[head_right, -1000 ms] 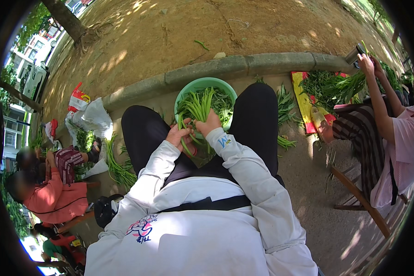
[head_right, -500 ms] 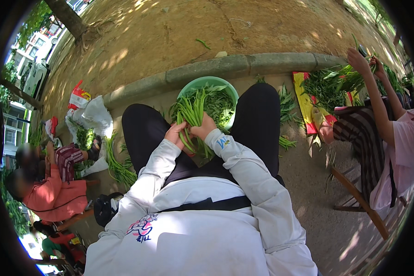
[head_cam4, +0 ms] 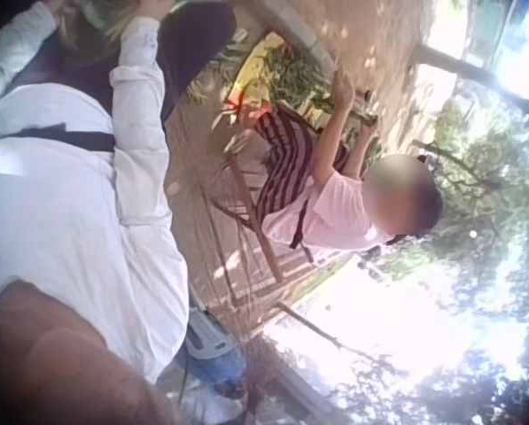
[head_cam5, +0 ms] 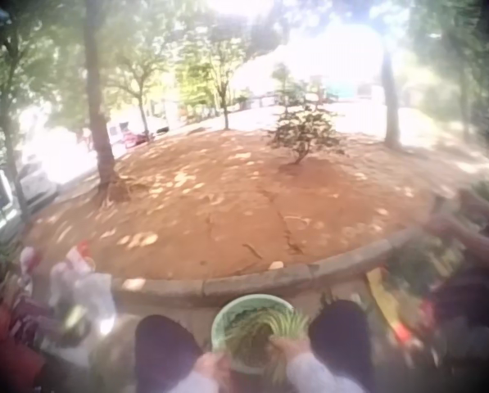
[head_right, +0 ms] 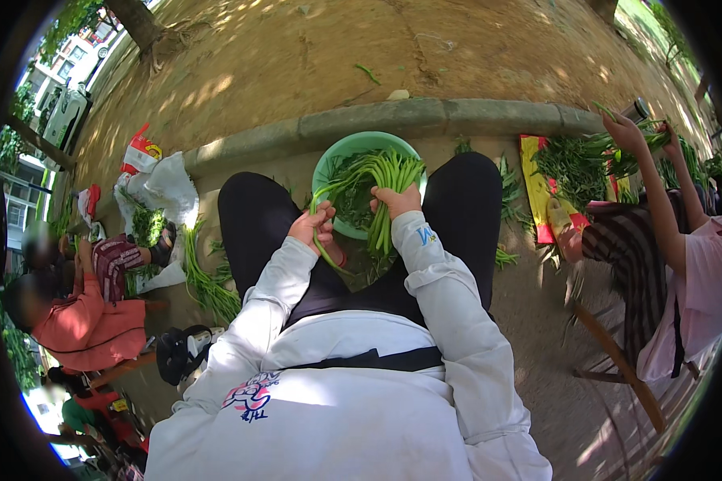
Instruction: The person sits on the ground and repeatedly picks up bunches of green leafy vegetables, snapping off the stems and leaves by hand. The trimmed pieces are placed into a green bowl on their lap, while the remaining stems are set aside on the ground.
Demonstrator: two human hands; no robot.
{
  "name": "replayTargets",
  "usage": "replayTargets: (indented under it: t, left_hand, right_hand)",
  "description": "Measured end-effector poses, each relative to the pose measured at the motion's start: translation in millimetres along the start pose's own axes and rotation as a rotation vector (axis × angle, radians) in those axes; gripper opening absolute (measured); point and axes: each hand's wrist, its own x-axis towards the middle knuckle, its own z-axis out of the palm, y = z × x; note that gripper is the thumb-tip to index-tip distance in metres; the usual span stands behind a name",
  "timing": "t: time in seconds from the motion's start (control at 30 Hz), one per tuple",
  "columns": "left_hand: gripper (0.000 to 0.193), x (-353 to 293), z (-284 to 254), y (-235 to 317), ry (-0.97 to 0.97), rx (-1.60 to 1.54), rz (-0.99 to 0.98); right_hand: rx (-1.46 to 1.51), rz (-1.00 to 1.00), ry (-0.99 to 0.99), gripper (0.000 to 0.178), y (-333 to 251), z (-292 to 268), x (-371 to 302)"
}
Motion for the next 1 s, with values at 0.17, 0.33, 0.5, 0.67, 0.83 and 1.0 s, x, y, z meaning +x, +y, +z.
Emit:
replayTargets:
  t: [0.17,0.33,0.5,0.67,0.83,1.0]
  left_hand:
    - [0.027,16.0,-15.8,8.4,-0.182,-0.344,0.055]
    - [0.041,9.5,5.7,0.3,-0.058,-0.348,-0.110]
    - [0.044,7.7,7.7,-11.0,-0.156,-0.236,-0.027]
    - [0.043,13.5,4.7,-16.8,-0.095,-0.180,0.065]
    - [0.062,0.7,16.5,-1.4,-0.261,-0.001,0.005]
    - [0.083,-1.3,14.9,3.4,-0.122,0.126,-0.128]
  right_hand:
    - [0.022,-0.195,-0.105,0.033,-11.6,-0.5,-3.9]
    - [-0.185,-0.070,-0.463,0.045,2.5,13.4,-16.6]
    - [-0.437,-0.065,-0.576,0.055,40.9,25.4,-18.9]
    - [-0.446,-0.256,-0.653,0.060,51.5,29.1,-16.3]
    - [-0.364,0.074,-0.464,0.041,33.7,25.4,-16.9]
    - [0.106,0.087,-0.312,0.020,1.0,14.9,-11.5]
